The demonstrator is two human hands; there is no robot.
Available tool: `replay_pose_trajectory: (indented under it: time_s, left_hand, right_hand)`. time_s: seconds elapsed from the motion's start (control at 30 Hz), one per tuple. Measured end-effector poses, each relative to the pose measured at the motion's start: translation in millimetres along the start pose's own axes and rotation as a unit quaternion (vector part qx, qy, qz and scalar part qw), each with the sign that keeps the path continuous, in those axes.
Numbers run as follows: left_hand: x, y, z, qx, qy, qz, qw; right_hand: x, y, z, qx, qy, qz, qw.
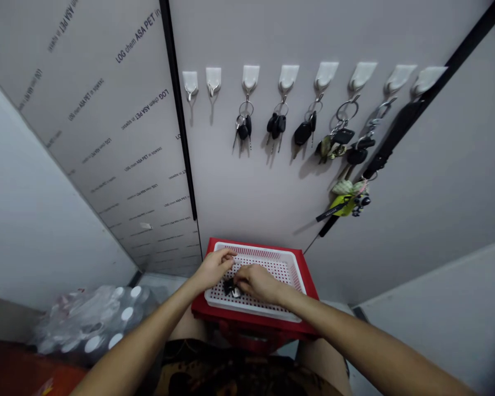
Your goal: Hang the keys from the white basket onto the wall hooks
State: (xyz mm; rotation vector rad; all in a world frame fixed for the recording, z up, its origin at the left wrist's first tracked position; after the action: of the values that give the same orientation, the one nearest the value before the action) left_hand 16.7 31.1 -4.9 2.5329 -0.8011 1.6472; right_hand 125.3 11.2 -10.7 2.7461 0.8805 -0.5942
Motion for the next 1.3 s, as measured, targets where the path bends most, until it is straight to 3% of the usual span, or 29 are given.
replay_pose_trajectory:
  time_s: [0.13,0.27,0.47,0.63,0.73,0.83,1.0,1.17,1.3]
  left_hand:
    - [-2,1,-1.2,0.009,0.018,-0.004,1.000]
    - [-5,1,-0.8,0.021,0.046,-0.003,0.999]
    - [-5,1,-1.3,0.040,0.100,-0.039,0.993]
    - [-1,0,-3.3,0.056,0.120,-0.030,0.991]
    - [10,-3,2.7,0.019,0.151,0.020,0.988]
    - [19,-6,7.2,0.005,0.134,0.052,0.990]
    - [21,-15,-10.2,0.061,0.053,0.032,0.996]
    - [32,-21,-39.0,0.209,0.068,-0.006,0.976]
    - [43,-28,-40.0,0.238,0.085,-0.003,0.968]
  right_hand:
    - [5,-1,-7,0.053,-0.004,0.016,0.998]
    - [-4,2,-2,0.040,0.010,-0.023,0.999]
    - [-5,-4,6,0.057,0.035,0.015,0.998]
    - [2,-9,-16,0.117,-0.098,0.050,0.987]
    - [2,-12,-36,0.181,-0.161,0.093,0.966]
    - [-4,-17,-51,0.189,-0.202,0.122,0.953]
    - [-9,-27,-63,0.143,-0.282,0.141,0.938]
    - [-18,-33,-57,0.108,-0.405,0.065,0.905]
    - [-24,-35,-60,0.146,-0.436,0.052,0.886]
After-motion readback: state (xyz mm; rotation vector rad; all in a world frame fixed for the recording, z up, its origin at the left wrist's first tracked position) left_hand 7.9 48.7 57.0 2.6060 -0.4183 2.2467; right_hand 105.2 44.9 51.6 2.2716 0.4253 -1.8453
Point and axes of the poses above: each hand's wrist, its own y-axis away from the middle knuckle, its own z-axis out of the palm, x = y × z, the point moved 4 cm from there along -y, towards the middle knuckle, and after that the axes turned 11 degrees about z, right-handed, at the moved point
